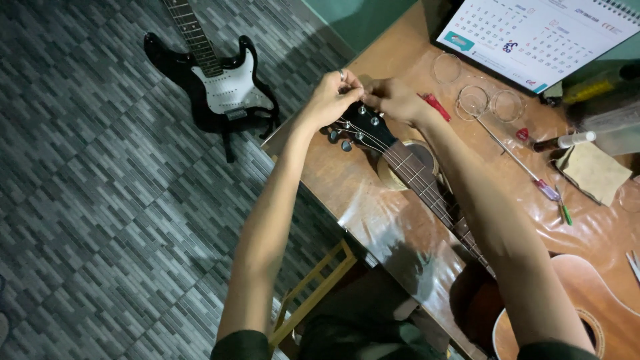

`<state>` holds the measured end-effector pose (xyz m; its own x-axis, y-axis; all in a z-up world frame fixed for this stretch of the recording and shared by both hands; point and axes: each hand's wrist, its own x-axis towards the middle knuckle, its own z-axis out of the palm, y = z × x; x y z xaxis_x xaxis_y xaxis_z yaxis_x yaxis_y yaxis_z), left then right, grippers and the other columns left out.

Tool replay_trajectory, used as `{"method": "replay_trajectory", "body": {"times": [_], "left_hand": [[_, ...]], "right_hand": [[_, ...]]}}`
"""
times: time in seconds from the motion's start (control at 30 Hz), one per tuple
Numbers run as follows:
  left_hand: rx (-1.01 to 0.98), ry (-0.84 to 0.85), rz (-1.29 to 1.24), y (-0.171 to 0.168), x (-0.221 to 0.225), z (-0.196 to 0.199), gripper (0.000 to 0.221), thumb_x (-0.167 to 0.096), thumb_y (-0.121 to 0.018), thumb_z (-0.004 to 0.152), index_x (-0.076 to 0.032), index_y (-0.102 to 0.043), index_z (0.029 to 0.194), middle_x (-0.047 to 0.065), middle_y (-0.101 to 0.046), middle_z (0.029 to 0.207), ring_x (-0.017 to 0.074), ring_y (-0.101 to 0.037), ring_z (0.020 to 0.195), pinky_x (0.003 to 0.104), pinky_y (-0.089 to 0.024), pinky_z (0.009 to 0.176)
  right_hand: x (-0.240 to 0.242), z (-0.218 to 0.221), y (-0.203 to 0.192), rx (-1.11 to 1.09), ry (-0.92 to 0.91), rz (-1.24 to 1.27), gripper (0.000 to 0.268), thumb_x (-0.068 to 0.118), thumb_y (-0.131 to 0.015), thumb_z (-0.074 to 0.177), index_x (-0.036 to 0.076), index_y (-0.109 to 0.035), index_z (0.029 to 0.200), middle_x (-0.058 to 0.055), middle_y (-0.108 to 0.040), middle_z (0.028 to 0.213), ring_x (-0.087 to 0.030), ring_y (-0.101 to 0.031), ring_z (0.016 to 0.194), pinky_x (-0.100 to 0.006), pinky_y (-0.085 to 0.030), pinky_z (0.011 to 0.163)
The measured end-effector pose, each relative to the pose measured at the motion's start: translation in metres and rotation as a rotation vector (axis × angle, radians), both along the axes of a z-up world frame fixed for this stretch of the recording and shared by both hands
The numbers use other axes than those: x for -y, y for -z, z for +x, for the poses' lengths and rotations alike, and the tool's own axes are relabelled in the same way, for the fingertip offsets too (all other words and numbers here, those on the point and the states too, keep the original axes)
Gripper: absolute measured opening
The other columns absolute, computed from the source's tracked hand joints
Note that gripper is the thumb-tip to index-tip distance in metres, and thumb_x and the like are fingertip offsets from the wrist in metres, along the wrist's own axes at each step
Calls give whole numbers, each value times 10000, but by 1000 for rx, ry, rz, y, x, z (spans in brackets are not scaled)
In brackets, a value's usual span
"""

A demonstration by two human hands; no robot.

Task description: Replacing the strings on an acoustic guitar at a workbench, involving threading strings and winding tuning pegs.

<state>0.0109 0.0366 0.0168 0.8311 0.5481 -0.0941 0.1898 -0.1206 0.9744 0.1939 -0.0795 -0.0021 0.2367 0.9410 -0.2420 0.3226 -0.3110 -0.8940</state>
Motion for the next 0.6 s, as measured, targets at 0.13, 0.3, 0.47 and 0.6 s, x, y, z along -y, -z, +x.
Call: {"method": "replay_trajectory", "body": {"times": [0.13, 0.3, 0.47, 0.6], "left_hand": [[22, -6, 10, 11, 1, 4, 135, -263, -717, 888, -177, -704, 992, 28, -777, 883, 136, -722, 849, 282, -563, 779], [70, -26, -18, 18, -4, 2, 130, -214, -724, 889, -127, -702, 983, 70, -770, 876, 148, -721, 844, 284, -571, 769], [83, -29, 0, 21, -3, 5, 125, -212, -730, 873, -128, -705, 963, 66, -769, 871, 151, -726, 832, 287, -566, 762], [89, -29, -20, 14, -3, 1, 134, -212, -712, 884, -111, -696, 971, 55, -760, 885, 141, -714, 853, 274, -559, 775]], "right_hand": [[9, 3, 12, -56, -2, 33, 182, 148, -781, 911, 21, -750, 1038, -41, -655, 820, -125, -631, 781, -240, -528, 698], [3, 13, 34, 309, -93, 30, 430, 325, -658, 1010, -50, -721, 808, -212, -571, 623, -303, -588, 634, -437, -456, 631], [4, 9, 40, 129, -51, 14, 260, 259, -665, 1020, 43, -751, 902, -56, -639, 740, -177, -597, 736, -336, -488, 682], [4, 15, 39, 203, -66, -1, 329, 255, -642, 1008, -44, -734, 906, -205, -631, 718, -298, -628, 737, -421, -492, 680]]}}
